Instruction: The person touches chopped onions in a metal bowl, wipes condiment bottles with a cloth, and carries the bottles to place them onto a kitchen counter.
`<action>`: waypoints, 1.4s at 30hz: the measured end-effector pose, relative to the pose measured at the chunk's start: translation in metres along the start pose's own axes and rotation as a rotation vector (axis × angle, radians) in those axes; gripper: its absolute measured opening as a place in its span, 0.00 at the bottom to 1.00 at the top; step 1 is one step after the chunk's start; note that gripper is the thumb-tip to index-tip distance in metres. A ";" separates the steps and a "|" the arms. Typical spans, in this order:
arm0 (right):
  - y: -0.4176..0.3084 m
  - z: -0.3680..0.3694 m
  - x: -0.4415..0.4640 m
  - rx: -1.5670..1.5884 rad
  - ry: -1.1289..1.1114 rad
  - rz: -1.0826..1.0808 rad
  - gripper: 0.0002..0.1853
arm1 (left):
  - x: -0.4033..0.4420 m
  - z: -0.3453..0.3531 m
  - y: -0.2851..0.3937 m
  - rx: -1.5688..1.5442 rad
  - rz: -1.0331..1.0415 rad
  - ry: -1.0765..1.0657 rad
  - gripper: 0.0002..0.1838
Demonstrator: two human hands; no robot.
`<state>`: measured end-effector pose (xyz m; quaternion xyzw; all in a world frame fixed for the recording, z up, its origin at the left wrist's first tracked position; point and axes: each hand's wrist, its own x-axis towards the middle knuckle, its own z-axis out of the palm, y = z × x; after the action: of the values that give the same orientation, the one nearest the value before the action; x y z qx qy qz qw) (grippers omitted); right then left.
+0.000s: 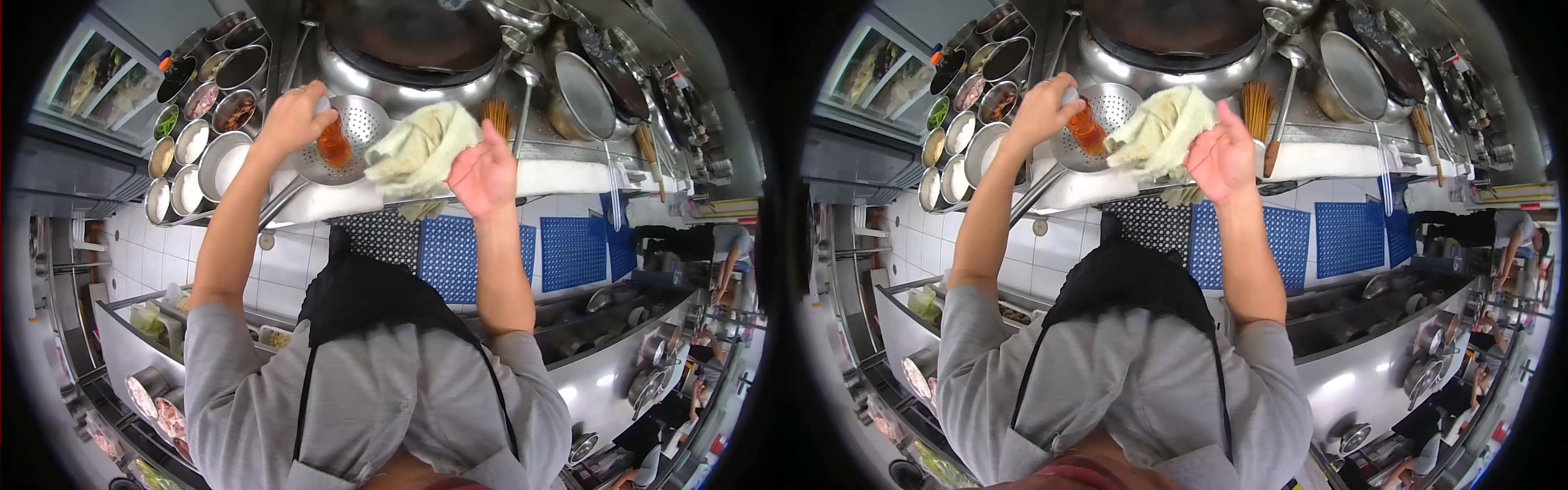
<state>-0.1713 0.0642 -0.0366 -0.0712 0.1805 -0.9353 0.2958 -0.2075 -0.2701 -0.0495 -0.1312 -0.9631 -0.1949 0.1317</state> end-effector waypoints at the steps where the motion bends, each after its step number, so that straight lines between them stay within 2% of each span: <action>1: -0.004 -0.002 0.000 0.019 -0.167 -0.043 0.19 | 0.000 0.011 -0.003 -0.003 0.014 0.005 0.20; 2: -0.005 -0.003 0.002 0.042 -0.335 -0.081 0.19 | -0.001 0.021 -0.006 -0.004 0.025 0.010 0.20; 6: 0.005 -0.012 0.014 -0.283 -0.024 -0.317 0.25 | -0.002 0.025 -0.002 -0.065 -0.025 0.046 0.23; 7: 0.012 -0.035 0.024 0.077 -0.182 -0.144 0.26 | -0.003 0.025 0.001 -0.124 -0.051 0.072 0.23; 9: 0.027 -0.018 0.038 -0.014 -0.142 -0.061 0.19 | -0.004 0.032 -0.004 -0.293 -0.161 0.078 0.23; 12: 0.048 -0.056 0.088 -0.377 0.064 -0.110 0.17 | -0.009 0.058 -0.023 -0.524 -0.261 0.172 0.25; 13: 0.059 -0.058 0.095 -0.439 0.254 -0.160 0.15 | -0.010 0.072 -0.034 -0.597 -0.274 0.198 0.25; 16: 0.097 -0.049 0.133 -1.208 0.294 -0.333 0.15 | -0.013 0.091 -0.049 -0.707 -0.280 0.277 0.27; 17: 0.107 -0.034 0.140 -1.314 0.336 -0.287 0.16 | -0.017 0.092 -0.046 -0.699 -0.292 0.292 0.27; 19: 0.128 -0.051 0.167 -1.416 0.230 -0.290 0.19 | -0.018 0.100 -0.049 -0.627 -0.329 0.328 0.28; 20: 0.138 -0.051 0.179 -1.512 0.232 -0.309 0.19 | -0.019 0.098 -0.045 -0.639 -0.317 0.326 0.24; 22: 0.156 -0.057 0.201 -1.675 0.249 -0.347 0.19 | -0.019 0.091 -0.038 -0.434 -0.234 0.394 0.20; 25: 0.158 -0.074 0.221 -1.330 0.345 -0.189 0.19 | -0.021 0.077 -0.028 -0.604 -0.304 0.383 0.16; 26: 0.152 -0.053 0.213 -1.402 0.418 -0.098 0.18 | -0.021 0.073 -0.026 -0.595 -0.314 0.384 0.16; 28: 0.155 -0.079 0.226 -1.336 0.463 -0.047 0.18 | -0.022 0.068 -0.023 -0.576 -0.325 0.385 0.15; 31: 0.163 -0.061 0.211 -1.539 0.230 -0.361 0.18 | -0.024 0.074 -0.030 -0.565 -0.327 0.421 0.16; 32: 0.168 -0.058 0.202 -1.518 0.194 -0.505 0.17 | -0.027 0.076 -0.030 -0.572 -0.338 0.419 0.16; 34: 0.178 -0.096 0.207 -1.254 0.396 -0.400 0.16 | -0.031 0.075 -0.021 -0.544 -0.311 0.473 0.18; 37: 0.161 -0.053 0.205 -1.034 0.434 -0.189 0.19 | -0.023 0.076 -0.021 -0.522 -0.322 0.479 0.21; 40: 0.167 -0.087 0.201 -0.763 0.537 -0.069 0.22 | -0.026 0.079 -0.026 -0.464 -0.235 0.438 0.21; 41: 0.176 -0.132 0.206 -0.989 0.391 -0.310 0.17 | -0.028 0.075 -0.026 -0.465 -0.244 0.412 0.22; 42: 0.178 -0.136 0.201 -1.170 0.437 -0.264 0.17 | -0.029 0.072 -0.029 -0.470 -0.248 0.379 0.22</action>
<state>-0.2740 -0.1477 -0.2252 -0.0503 0.7071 -0.7037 0.0467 -0.2041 -0.2717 -0.1324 -0.0011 -0.8587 -0.4473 0.2502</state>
